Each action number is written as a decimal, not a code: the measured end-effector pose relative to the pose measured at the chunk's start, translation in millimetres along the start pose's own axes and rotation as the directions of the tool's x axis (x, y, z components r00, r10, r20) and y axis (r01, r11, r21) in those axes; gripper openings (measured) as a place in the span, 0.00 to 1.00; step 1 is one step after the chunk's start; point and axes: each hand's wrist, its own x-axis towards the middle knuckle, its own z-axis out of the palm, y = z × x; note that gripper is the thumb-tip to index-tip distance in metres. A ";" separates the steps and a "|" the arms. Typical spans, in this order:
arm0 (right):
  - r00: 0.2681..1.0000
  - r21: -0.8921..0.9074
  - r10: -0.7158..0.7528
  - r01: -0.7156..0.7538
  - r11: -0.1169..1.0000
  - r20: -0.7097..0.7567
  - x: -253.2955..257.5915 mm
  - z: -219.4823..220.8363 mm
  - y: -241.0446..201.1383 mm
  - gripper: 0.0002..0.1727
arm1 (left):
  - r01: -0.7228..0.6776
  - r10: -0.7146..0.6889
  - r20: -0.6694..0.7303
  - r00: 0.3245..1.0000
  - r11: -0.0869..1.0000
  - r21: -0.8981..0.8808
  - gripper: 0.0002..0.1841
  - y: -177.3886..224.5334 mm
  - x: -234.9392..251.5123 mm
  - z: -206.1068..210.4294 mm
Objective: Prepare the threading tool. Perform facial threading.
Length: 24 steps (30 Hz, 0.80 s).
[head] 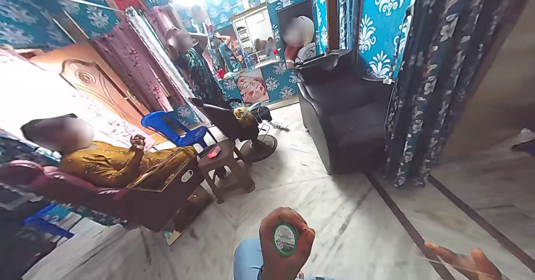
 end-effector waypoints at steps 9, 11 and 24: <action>0.994 -0.205 -0.090 0.102 0.973 0.069 13.4 -18.4 3.3 0.33 | -0.078 0.104 -0.078 0.991 0.955 0.285 0.06 6.8 -7.5 1.4; 0.987 -0.306 -0.098 0.132 0.943 0.126 14.3 -23.6 5.3 0.33 | -0.066 0.098 -0.081 0.992 0.943 0.327 0.05 4.3 -15.2 -0.1; 0.990 -0.418 -0.030 0.085 0.904 0.135 8.8 -19.4 7.4 0.30 | 0.036 -0.002 -0.069 0.998 0.870 0.492 0.07 -6.3 -41.8 -10.0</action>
